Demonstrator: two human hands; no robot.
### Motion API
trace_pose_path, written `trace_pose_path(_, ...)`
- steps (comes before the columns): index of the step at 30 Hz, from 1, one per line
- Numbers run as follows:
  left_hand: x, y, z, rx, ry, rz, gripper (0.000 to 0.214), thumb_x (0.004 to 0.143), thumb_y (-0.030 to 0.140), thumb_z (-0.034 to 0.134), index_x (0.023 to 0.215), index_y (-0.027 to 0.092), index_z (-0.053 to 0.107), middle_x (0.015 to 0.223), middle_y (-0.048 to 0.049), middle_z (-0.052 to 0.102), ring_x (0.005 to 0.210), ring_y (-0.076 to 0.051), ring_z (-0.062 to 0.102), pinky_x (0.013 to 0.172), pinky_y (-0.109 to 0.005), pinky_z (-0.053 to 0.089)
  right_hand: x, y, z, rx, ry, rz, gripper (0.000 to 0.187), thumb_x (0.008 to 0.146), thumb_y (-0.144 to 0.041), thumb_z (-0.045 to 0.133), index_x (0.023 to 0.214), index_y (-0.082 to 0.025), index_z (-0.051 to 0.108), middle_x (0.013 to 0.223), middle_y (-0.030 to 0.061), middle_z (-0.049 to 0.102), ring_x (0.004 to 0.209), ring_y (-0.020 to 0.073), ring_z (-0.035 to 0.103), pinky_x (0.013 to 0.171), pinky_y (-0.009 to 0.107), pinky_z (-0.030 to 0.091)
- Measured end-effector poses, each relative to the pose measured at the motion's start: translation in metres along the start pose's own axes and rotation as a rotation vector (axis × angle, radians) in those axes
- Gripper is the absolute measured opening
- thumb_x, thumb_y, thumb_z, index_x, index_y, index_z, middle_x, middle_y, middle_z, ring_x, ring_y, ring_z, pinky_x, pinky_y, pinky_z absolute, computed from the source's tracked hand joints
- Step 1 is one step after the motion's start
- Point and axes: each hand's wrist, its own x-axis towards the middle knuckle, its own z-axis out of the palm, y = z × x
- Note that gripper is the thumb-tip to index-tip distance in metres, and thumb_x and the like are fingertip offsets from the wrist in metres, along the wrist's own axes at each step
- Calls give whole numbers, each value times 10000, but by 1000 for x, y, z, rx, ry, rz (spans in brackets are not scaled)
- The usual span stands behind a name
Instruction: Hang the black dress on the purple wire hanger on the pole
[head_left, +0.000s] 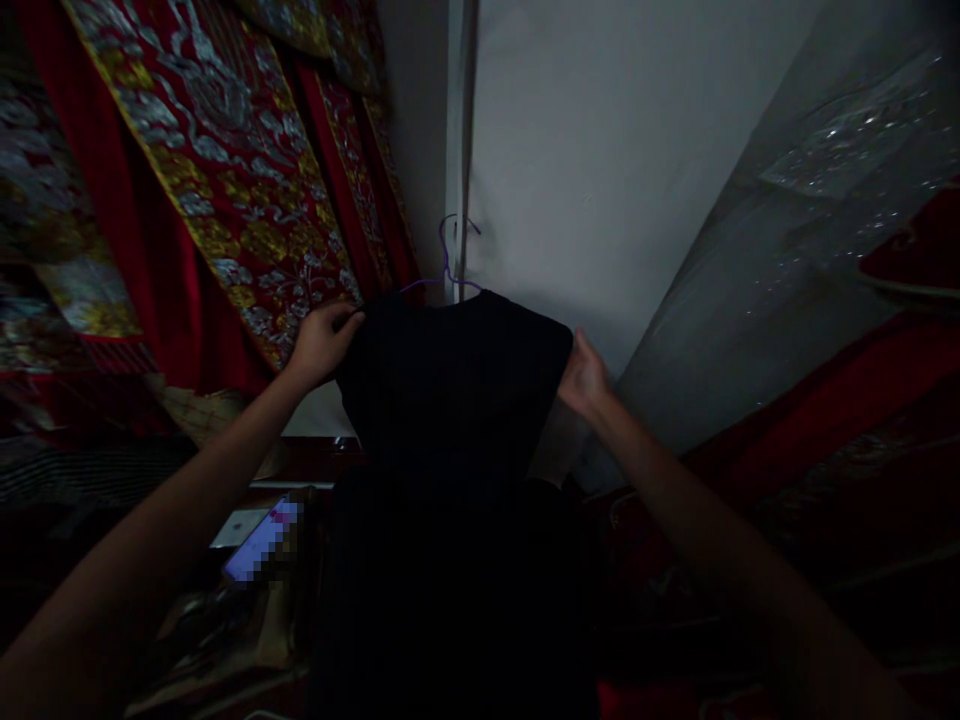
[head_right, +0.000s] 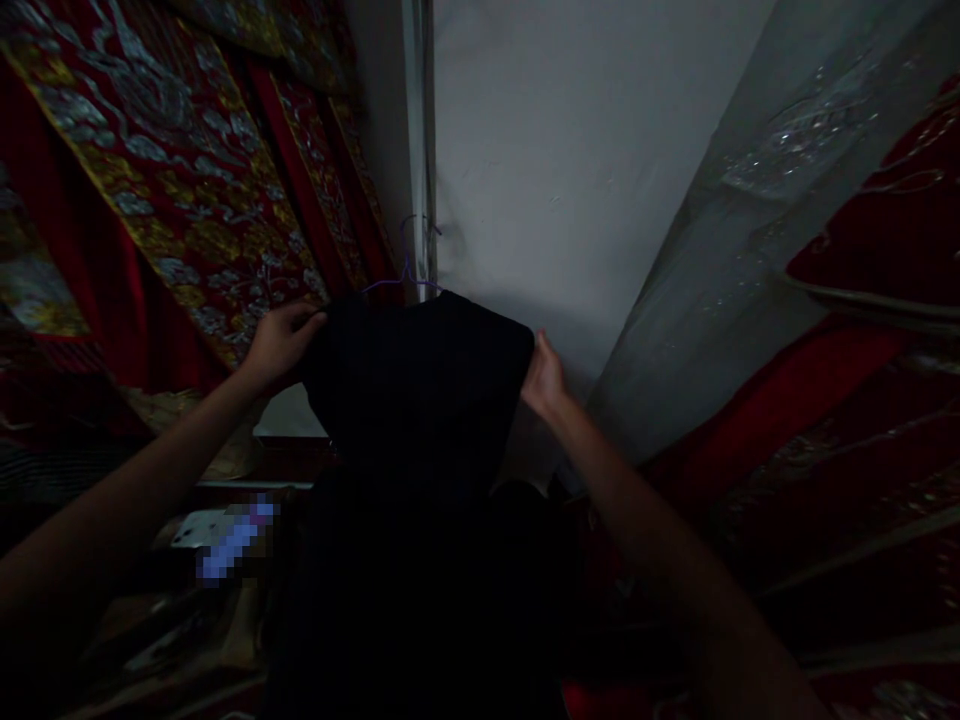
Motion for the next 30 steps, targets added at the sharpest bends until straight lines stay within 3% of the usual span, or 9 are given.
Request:
trace_pose_path(5,14,16,7,-48,39,-28,187,833,290,622,956,169,692,944,-54,717,870,-198,639,857,-307,500,15,-36,7,-51,12,-34,412,837,-590,597,1018,-231,687,985,74,745,1135,306,665,1012,506,521)
trace_pose_path(12,32,42,15,-137,26,-30,342,882,493,636,892,154,679,852,-53,679,879,-206,612,820,-277,473,3,-57,73,-495,-124,-194,564,899,-665,418,1132,-226,683,975,68,727,1091,310,667,931,517,540)
trace_pose_path(14,32,43,16,-170,33,-74,386,893,528,623,817,152,668,766,-52,645,838,-203,606,783,-277,471,-13,-55,88,-569,-280,-183,531,893,-632,458,1115,-216,703,960,64,726,1080,303,671,914,495,545)
trace_pose_path(18,23,49,16,-300,26,-144,583,969,634,411,785,156,690,714,-70,641,790,-212,631,741,-302,494,-34,-49,96,-755,-771,-148,413,862,-532,590,1087,-215,730,1092,77,725,1150,290,645,966,472,526)
trace_pose_path(20,13,60,14,-354,-41,-110,651,966,681,358,834,158,723,756,-84,676,832,-233,657,768,-324,512,-35,-36,91,-926,-856,-229,417,863,-471,637,1196,-226,693,1261,89,676,1242,281,597,1061,478,474)
trace_pose_path(23,-2,90,14,-462,-220,-59,678,954,713,359,953,163,755,853,-96,722,936,-266,684,847,-360,527,-31,3,81,-1219,-638,-446,824,758,-388,774,1490,-201,444,1548,157,433,1443,321,402,1189,519,340)
trace_pose_path(26,-15,130,20,-627,-419,24,689,952,722,361,1083,172,754,1018,-105,746,1087,-286,673,982,-402,503,-30,51,75,-1426,-374,-610,1239,628,-355,866,1607,-162,132,1657,220,160,1535,406,172,1216,625,224)
trace_pose_path(28,-20,152,26,-742,-571,133,691,954,718,360,1154,181,746,1148,-103,734,1207,-289,631,1095,-416,440,-30,71,75,-1457,-230,-702,1227,664,-359,830,1604,-149,70,1633,243,190,1523,419,185,1206,654,213)
trace_pose_path(30,-22,164,34,-842,-668,124,659,961,697,381,1184,192,741,1209,-94,722,1271,-290,600,1155,-424,391,-29,77,73,-1435,-132,-757,1092,711,-379,777,1576,-144,152,1526,256,362,1441,419,339,1167,639,296)
